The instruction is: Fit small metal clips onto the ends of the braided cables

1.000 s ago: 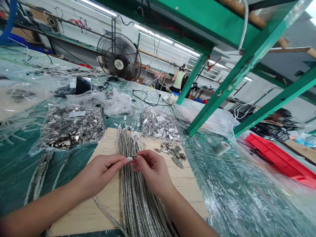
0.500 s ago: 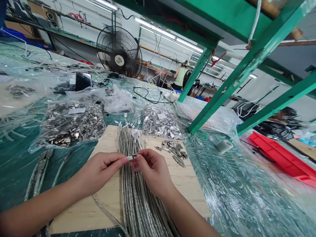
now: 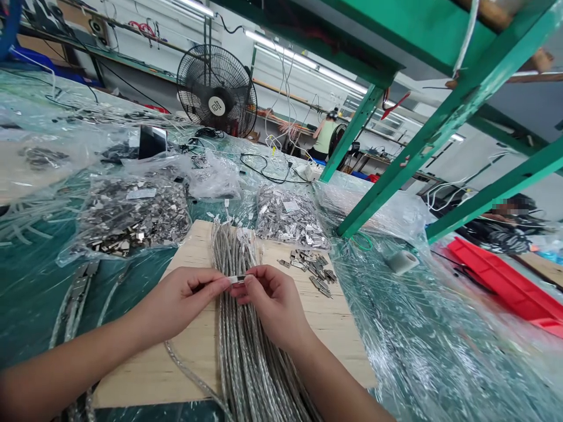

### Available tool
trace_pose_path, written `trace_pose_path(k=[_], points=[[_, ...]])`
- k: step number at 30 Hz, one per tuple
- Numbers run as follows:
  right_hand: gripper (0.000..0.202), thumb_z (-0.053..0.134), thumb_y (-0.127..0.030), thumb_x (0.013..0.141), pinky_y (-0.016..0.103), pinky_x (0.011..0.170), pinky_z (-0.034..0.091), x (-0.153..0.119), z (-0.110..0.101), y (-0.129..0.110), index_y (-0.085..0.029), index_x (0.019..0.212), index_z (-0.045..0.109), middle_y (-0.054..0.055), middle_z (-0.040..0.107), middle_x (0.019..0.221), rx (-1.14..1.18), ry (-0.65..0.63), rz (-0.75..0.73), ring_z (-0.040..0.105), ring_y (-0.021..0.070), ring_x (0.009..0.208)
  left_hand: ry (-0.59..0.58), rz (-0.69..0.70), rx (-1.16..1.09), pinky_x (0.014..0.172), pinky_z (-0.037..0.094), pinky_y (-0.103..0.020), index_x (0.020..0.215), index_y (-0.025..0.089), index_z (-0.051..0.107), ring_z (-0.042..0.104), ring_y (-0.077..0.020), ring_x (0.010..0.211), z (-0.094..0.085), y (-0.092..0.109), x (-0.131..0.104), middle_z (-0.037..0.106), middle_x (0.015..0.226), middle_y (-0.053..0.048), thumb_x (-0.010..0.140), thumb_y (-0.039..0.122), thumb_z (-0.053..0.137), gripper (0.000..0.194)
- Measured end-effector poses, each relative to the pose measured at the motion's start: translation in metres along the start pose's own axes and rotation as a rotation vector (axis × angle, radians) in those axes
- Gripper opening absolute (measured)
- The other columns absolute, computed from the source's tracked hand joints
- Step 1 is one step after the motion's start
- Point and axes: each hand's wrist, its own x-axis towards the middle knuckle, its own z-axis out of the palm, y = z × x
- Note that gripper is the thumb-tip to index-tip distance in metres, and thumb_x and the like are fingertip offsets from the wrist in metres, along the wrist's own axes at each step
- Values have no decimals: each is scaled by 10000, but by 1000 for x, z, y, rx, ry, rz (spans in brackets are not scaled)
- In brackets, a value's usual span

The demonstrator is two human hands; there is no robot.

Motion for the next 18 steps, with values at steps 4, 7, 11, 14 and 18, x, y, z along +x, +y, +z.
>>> trace_pose_path(k=[4, 7, 11, 14, 18], points=[[199, 676, -350, 836, 287, 672, 567, 1, 1, 1, -160, 877, 630, 46, 712, 763, 33, -4, 6, 709, 182, 736, -5, 5, 4, 566, 362, -243, 750, 205, 727, 552, -175, 642, 0, -2, 1, 649, 662, -6, 887, 444, 463, 382], [199, 681, -347, 834, 283, 682, 565, 1, 4, 1, -162, 887, 632, 48, 720, 764, 68, 14, -6, 706, 175, 732, -3, -8, -64, 589, 382, -247, 776, 201, 735, 566, -181, 674, -1, -4, 2, 671, 697, -12, 883, 444, 472, 374], [215, 696, -358, 818, 296, 686, 567, 0, 8, 0, -166, 891, 631, 46, 722, 762, 89, 66, -16, 700, 176, 715, -63, -6, -148, 612, 386, -241, 804, 193, 733, 558, -171, 697, -3, -5, 4, 674, 726, -7, 889, 450, 479, 371], [219, 709, -359, 804, 293, 665, 567, -1, 9, 0, -162, 870, 639, 41, 714, 762, 68, 91, -23, 692, 174, 699, -81, -7, -132, 620, 376, -240, 806, 193, 725, 553, -169, 712, -2, -4, 4, 665, 733, -3, 897, 464, 472, 382], [217, 707, -353, 804, 273, 657, 560, 0, 9, 0, -157, 860, 634, 37, 712, 727, 49, 92, -33, 689, 166, 691, -61, -20, -100, 624, 372, -245, 787, 185, 711, 549, -172, 718, -2, -2, 3, 648, 724, -4, 903, 465, 458, 395]])
